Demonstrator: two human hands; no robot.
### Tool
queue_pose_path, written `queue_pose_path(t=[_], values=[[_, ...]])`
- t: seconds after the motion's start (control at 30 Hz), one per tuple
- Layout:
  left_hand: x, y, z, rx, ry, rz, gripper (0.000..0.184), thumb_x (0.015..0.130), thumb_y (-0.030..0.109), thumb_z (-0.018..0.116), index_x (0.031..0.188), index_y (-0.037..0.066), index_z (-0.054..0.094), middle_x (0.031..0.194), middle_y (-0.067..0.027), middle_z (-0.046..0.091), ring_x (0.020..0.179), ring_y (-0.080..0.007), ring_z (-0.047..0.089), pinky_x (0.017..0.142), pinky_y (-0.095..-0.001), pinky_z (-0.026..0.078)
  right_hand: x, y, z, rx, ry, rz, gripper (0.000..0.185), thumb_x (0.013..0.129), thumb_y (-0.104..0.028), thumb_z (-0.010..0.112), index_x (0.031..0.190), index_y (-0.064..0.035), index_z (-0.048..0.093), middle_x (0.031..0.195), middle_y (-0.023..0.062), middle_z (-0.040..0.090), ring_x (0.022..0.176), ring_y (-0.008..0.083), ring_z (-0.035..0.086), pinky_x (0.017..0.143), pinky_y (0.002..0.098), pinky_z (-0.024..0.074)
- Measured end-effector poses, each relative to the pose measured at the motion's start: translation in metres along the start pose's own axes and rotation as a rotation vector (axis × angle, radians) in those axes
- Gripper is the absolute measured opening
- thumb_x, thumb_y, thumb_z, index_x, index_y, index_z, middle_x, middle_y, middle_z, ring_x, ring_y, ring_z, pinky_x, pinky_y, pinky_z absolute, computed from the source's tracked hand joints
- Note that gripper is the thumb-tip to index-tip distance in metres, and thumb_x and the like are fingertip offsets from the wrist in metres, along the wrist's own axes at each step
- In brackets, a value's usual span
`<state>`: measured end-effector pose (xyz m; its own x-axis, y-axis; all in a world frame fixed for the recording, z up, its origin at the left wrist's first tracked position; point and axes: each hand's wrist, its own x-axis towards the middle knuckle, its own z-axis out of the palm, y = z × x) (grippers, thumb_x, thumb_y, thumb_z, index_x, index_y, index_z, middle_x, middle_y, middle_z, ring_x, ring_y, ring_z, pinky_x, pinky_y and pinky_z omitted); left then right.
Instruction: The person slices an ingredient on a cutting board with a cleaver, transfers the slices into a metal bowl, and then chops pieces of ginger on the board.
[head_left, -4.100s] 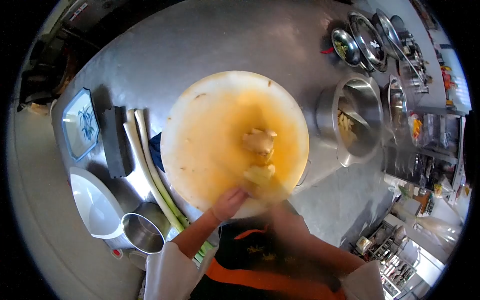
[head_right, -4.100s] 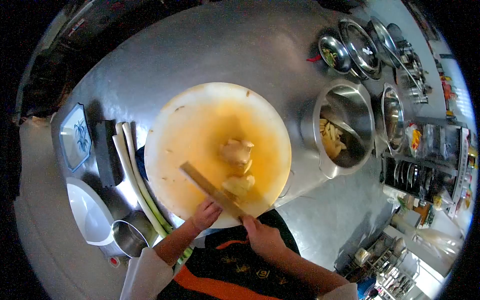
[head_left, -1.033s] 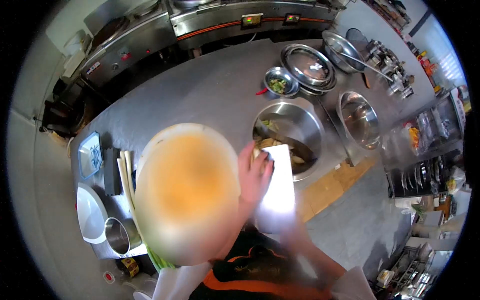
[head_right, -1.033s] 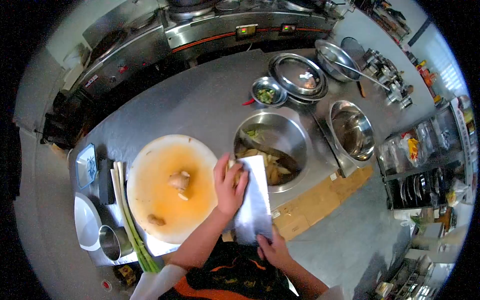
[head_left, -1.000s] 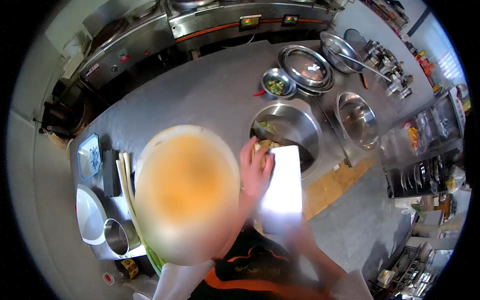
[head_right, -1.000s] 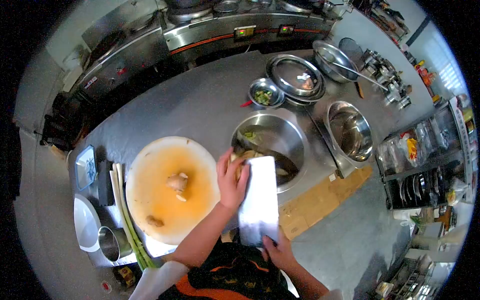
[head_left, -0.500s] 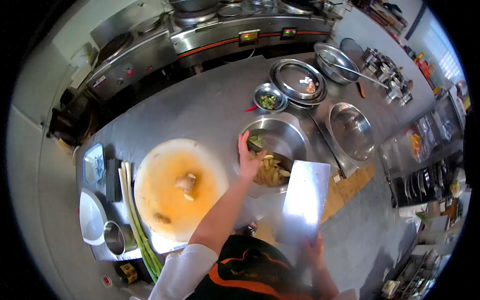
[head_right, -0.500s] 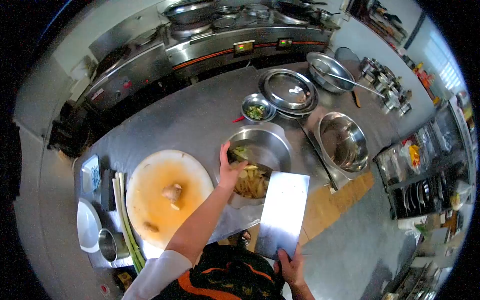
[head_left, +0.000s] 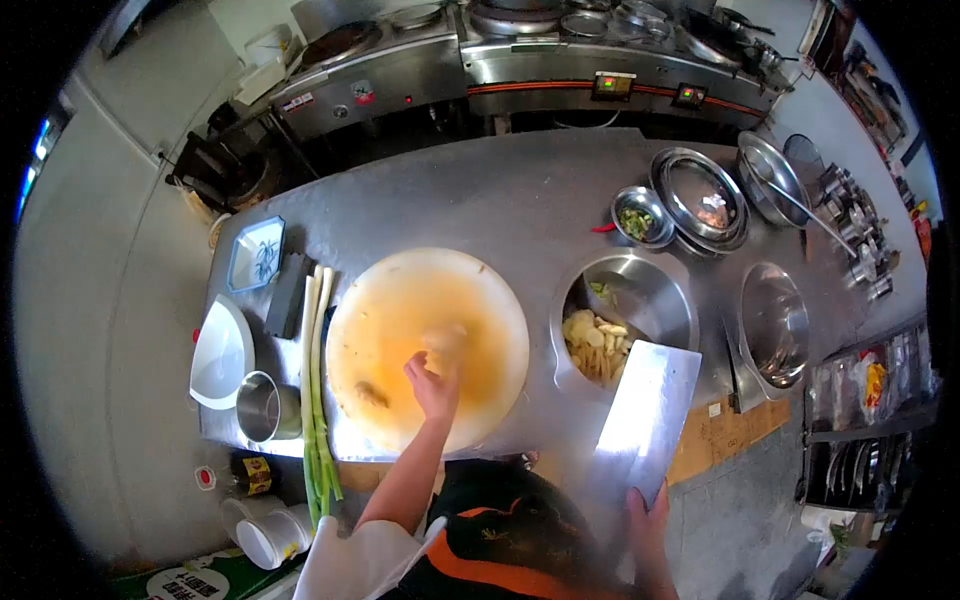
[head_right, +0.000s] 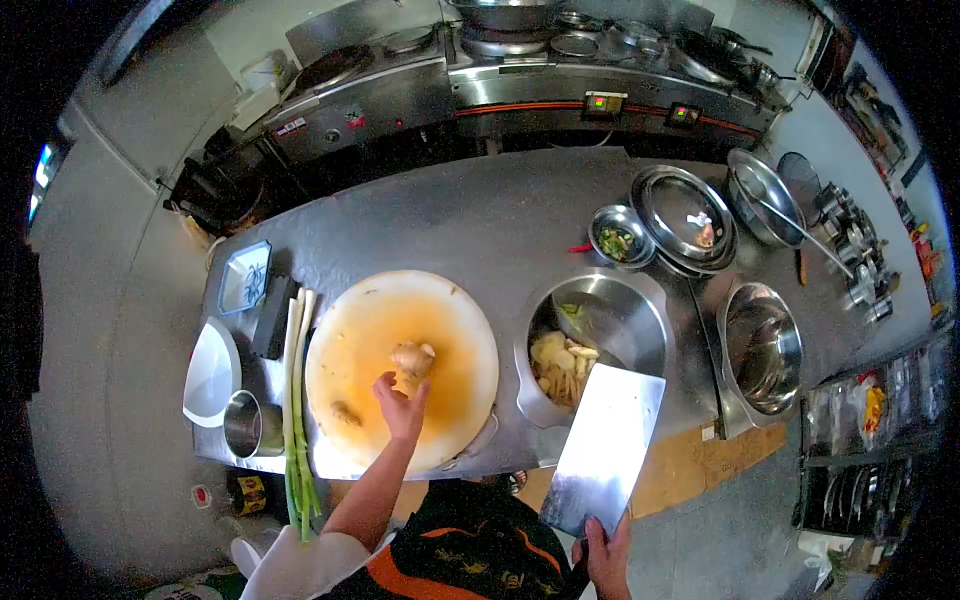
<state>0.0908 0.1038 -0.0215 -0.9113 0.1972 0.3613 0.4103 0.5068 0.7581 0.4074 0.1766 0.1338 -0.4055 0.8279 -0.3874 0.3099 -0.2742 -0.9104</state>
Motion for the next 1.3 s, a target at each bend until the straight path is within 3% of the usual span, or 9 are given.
queue_pose_path(t=[0.17,0.23,0.37,0.47,0.63,0.73,0.83,0.93,1.3], values=[[-0.007,-0.044,0.005,0.022,-0.296,-0.054,0.018,0.070,0.000,0.057,0.086,0.002,0.049,0.074,-0.0091,0.049,0.063,-0.0188,0.051,0.059,-0.0266,0.045,0.001,0.003,-0.003,-0.037,-0.031,-0.018,0.030,0.083,-0.005,0.043,0.110,-0.0007,0.030,0.078,0.0108,0.047,0.039,0.0136,0.043,0.034,0.0256,0.0363],[-0.002,0.018,-0.008,-0.491,-0.351,-0.339,0.011,0.073,-0.001,0.054,0.084,0.000,0.052,0.072,-0.0072,0.052,0.060,-0.0158,0.053,0.051,-0.0247,0.045,-0.002,0.002,-0.004,-0.090,0.014,-0.039,0.030,0.083,-0.006,0.044,0.109,-0.0002,0.031,0.077,0.0109,0.047,0.039,0.0134,0.043,0.034,0.0256,0.0360],[0.008,0.109,0.022,-0.519,-0.784,-0.008,0.042,0.072,0.005,0.064,0.110,0.003,0.047,0.099,-0.0064,0.052,0.077,-0.0114,0.053,0.062,-0.0228,0.047,-0.010,-0.006,-0.004,-0.019,0.053,0.003,0.027,0.082,-0.005,0.044,0.106,0.0001,0.032,0.079,0.0114,0.047,0.039,0.0129,0.043,0.034,0.0261,0.0361],[0.009,0.126,0.021,-0.430,-0.687,0.075,0.046,0.071,0.014,0.066,0.110,0.004,0.046,0.103,-0.0110,0.050,0.085,-0.0204,0.051,0.070,-0.0302,0.045,-0.007,0.006,-0.010,0.060,0.143,0.200,0.039,0.076,-0.012,0.052,0.111,0.0001,0.042,0.096,0.0090,0.053,0.087,0.0187,0.051,0.076,0.0320,0.0419],[0.029,0.048,-0.006,0.177,-0.149,0.348,0.049,0.066,0.019,0.068,0.110,0.009,0.048,0.103,-0.0123,0.049,0.093,-0.0291,0.047,0.076,-0.0393,0.042,-0.001,0.029,-0.009,-0.438,0.157,-0.212,0.037,0.073,-0.011,0.053,0.107,0.0012,0.044,0.090,0.0111,0.055,0.080,0.0218,0.054,0.069,0.0326,0.0441],[0.071,0.022,-0.009,0.441,-0.328,0.104,0.049,0.062,0.019,0.070,0.106,0.012,0.051,0.102,-0.0125,0.050,0.097,-0.0309,0.045,0.078,-0.0412,0.040,0.000,-0.004,0.020,-0.498,0.104,-0.041,0.037,0.073,-0.015,0.053,0.106,-0.0007,0.044,0.084,0.0113,0.056,0.076,0.0224,0.056,0.066,0.0349,0.0446],[0.106,0.040,-0.016,0.359,-0.860,-0.159,0.046,0.058,0.020,0.072,0.100,0.012,0.054,0.100,-0.0128,0.050,0.096,-0.0304,0.045,0.078,-0.0399,0.041,0.013,-0.040,0.064,-0.448,-0.042,0.271,0.034,0.076,-0.023,0.051,0.103,-0.0036,0.044,0.077,0.0126,0.058,0.067,0.0223,0.057,0.062,0.0355,0.0449],[0.073,-0.012,-0.022,0.011,-0.543,0.326,0.040,0.058,0.016,0.073,0.093,0.009,0.055,0.098,-0.0131,0.050,0.094,-0.0307,0.046,0.078,-0.0378,0.041,0.034,-0.039,0.097,-0.549,-0.198,0.101,0.021,0.084,-0.008,0.043,0.102,-0.0005,0.035,0.056,0.0065,0.049,0.046,0.0168,0.052,0.042,0.0292,0.0416],[0.038,-0.063,-0.052,-0.257,-0.580,-0.212,0.044,0.065,0.010,0.071,0.102,0.004,0.047,0.086,-0.0084,0.048,0.068,-0.0134,0.045,0.056,-0.0252,0.038,0.082,-0.042,0.173,-0.945,-0.464,-0.127,0.028,0.083,-0.010,0.045,0.110,-0.0052,0.037,0.074,0.0228,0.057,0.065,0.0392,0.056,0.054,0.0427,0.0459]])
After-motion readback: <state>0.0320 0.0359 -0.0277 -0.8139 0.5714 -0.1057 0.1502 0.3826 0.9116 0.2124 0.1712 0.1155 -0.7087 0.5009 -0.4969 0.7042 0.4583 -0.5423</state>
